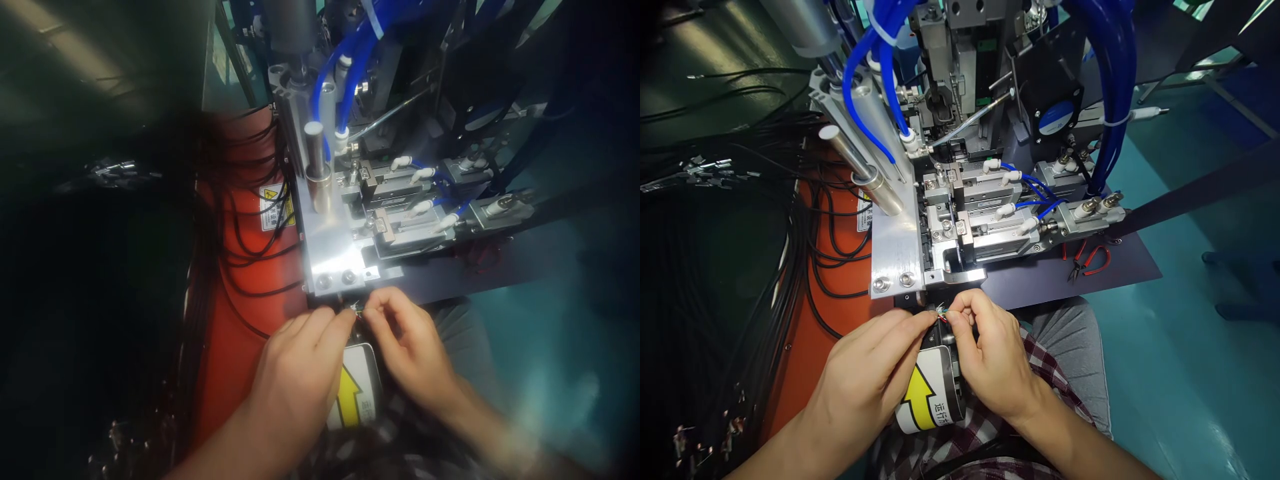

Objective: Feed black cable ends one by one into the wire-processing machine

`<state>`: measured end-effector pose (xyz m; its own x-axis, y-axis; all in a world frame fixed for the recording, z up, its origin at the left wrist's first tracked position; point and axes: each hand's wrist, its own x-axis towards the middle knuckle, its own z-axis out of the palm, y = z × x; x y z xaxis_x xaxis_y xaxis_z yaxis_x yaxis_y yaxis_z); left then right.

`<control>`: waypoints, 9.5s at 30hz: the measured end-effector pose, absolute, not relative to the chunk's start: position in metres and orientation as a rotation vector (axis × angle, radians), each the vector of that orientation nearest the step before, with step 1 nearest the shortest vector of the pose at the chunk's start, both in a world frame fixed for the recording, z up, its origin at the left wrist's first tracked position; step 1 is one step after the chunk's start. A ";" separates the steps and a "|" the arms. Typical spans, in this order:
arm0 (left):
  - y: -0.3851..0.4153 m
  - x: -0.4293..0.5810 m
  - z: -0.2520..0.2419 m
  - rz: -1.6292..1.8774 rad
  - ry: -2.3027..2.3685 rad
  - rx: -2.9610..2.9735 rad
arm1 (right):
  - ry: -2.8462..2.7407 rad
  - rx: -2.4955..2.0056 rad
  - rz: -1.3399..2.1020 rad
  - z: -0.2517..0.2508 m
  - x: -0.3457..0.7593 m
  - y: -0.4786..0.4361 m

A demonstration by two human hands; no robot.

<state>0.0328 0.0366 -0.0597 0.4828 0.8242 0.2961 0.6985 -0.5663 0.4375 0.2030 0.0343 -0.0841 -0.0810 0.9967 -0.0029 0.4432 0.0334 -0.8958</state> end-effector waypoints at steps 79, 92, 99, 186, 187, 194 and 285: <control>0.037 0.034 -0.058 0.720 1.360 2.410 | -1.545 -1.521 1.086 -0.078 0.204 0.035; 0.037 0.033 -0.059 0.721 1.386 2.406 | -1.668 -1.443 0.923 -0.087 0.206 0.026; 0.040 0.034 -0.057 0.747 1.338 2.425 | -1.495 -1.483 1.036 -0.086 0.200 0.023; 0.043 0.040 -0.025 0.703 1.005 0.871 | -1.122 -1.336 1.313 -0.048 0.192 0.018; 0.043 0.039 -0.024 0.700 0.999 0.881 | -1.129 -1.350 1.290 -0.048 0.191 0.017; 0.042 0.038 -0.022 0.661 0.952 0.929 | -1.184 -1.305 1.274 -0.039 0.190 0.018; 0.040 0.036 -0.062 0.870 1.392 2.254 | -1.342 -1.492 1.258 -0.075 0.205 0.043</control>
